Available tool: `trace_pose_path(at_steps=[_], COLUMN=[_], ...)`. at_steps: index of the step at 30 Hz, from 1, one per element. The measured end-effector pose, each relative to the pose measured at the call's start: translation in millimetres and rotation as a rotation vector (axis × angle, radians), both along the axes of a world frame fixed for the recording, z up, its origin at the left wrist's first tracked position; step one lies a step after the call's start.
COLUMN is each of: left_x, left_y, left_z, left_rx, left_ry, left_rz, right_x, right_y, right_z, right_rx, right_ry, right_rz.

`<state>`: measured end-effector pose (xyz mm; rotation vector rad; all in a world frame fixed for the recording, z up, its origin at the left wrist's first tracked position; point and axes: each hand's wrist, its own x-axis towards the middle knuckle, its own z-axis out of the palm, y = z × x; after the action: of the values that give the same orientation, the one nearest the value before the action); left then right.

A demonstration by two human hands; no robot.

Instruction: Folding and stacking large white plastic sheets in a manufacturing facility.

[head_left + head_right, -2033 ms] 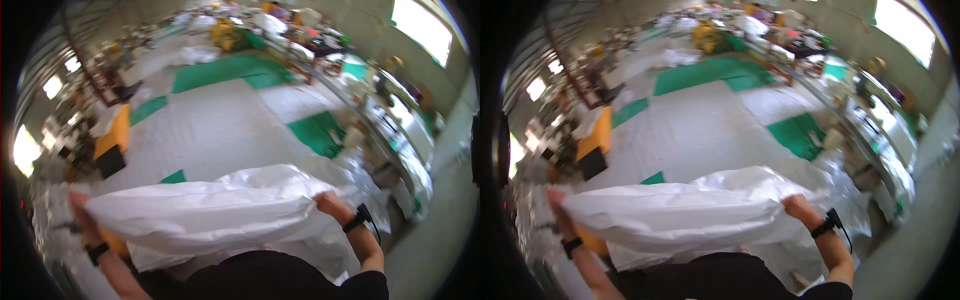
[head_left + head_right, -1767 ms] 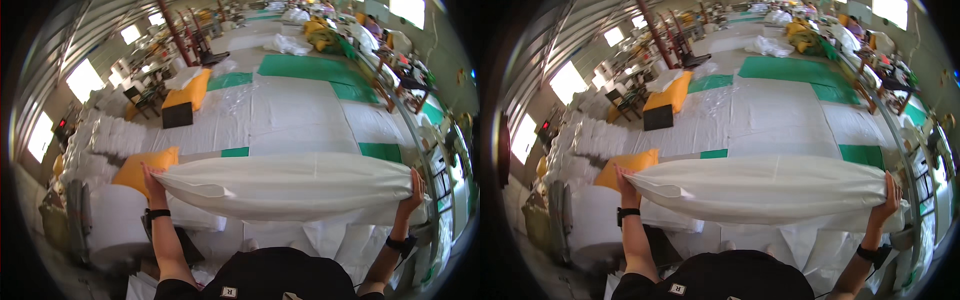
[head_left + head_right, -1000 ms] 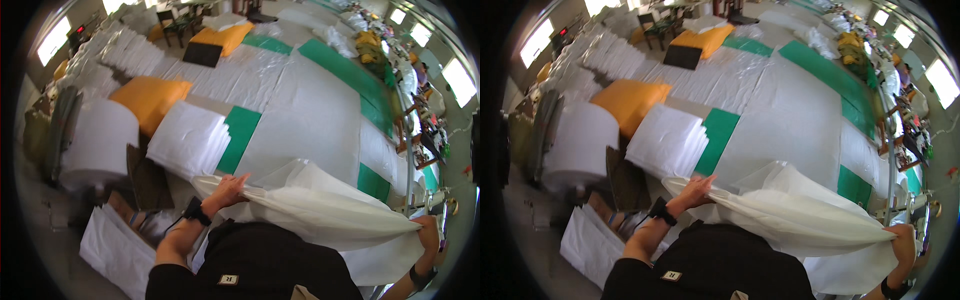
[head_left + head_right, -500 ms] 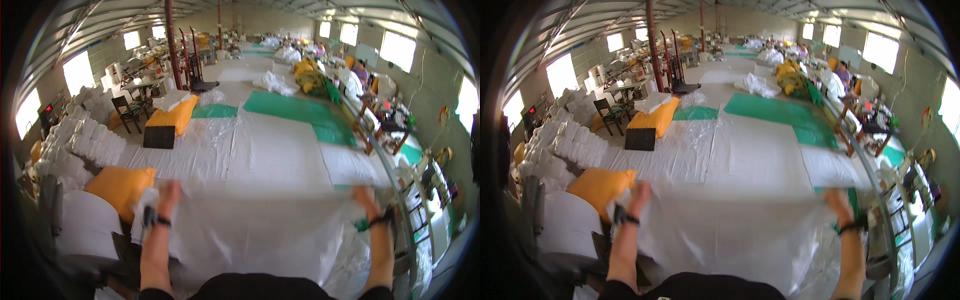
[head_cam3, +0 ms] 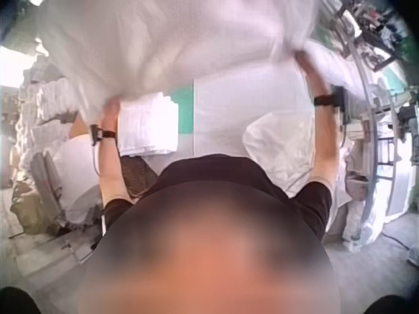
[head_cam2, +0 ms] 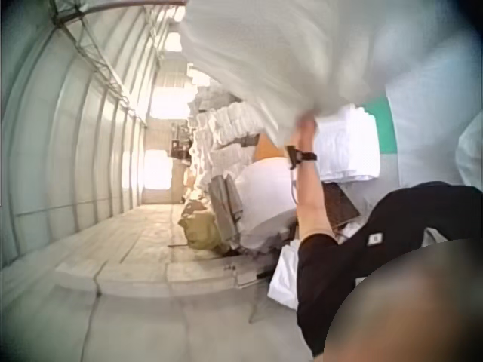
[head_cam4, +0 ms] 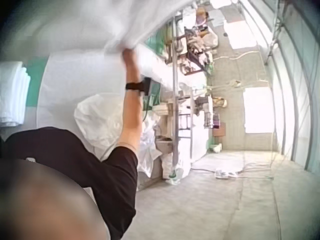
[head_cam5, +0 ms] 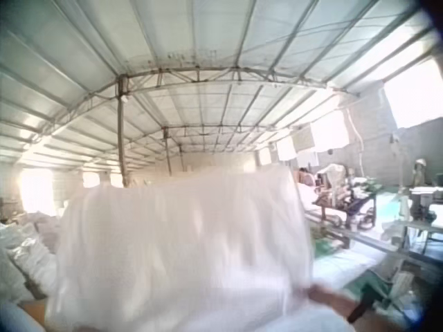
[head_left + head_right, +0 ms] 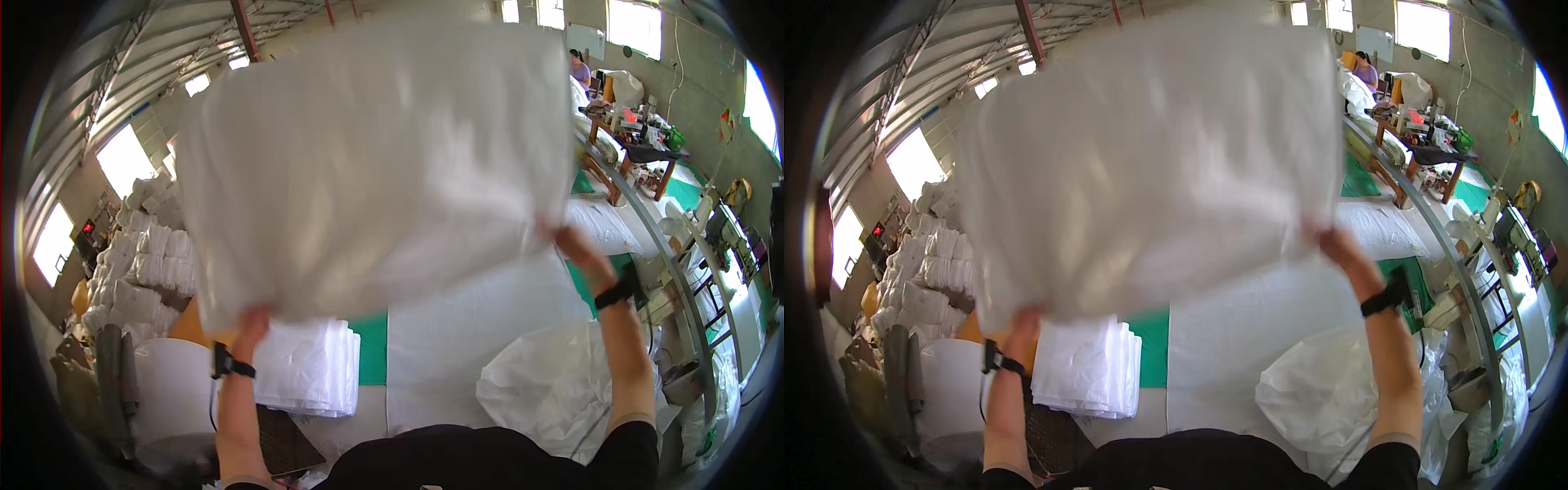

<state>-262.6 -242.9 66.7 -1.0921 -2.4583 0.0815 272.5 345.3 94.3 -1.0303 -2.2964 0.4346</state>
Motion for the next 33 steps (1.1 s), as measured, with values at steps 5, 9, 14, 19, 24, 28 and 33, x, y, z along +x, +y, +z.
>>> trace_pose_path(at_steps=[5, 9, 14, 19, 24, 28, 33], left_x=[91.4, 91.6, 136.1, 183.3, 169.7, 69.1, -116.0], left_y=[-40.7, -89.5, -134.2, -174.1, -155.1, -73.0, -2.9], left_z=[-37.1, -50.7, -124.9, -19.6, 105.1, 69.5, 47.2], left_rx=[0.001, 0.126, -0.086, 0.268, 0.473, 0.211, 0.147], left_ry=[-0.184, -0.076, -0.427, -0.274, -0.035, -0.667, -0.248], left_rz=[-0.027, -0.038, 0.099, 0.065, 0.12, 0.186, 0.141], right_x=[74.7, 59.1, 109.0, 156.0, 130.5, 62.7, -61.6], right_y=[-100.0, -100.7, -82.0, -130.1, -143.1, -43.1, 54.5], right_z=[-6.1, -4.0, -97.1, 15.0, 153.7, 85.8, 90.9], right_rx=[-0.099, 0.125, 0.162, 0.208, 0.446, 0.415, 0.297], right_ry=[-0.611, -0.448, -0.783, -0.341, -0.107, -0.003, -0.355], right_rz=[0.195, 0.136, 0.105, 0.103, -0.061, 0.108, -0.005])
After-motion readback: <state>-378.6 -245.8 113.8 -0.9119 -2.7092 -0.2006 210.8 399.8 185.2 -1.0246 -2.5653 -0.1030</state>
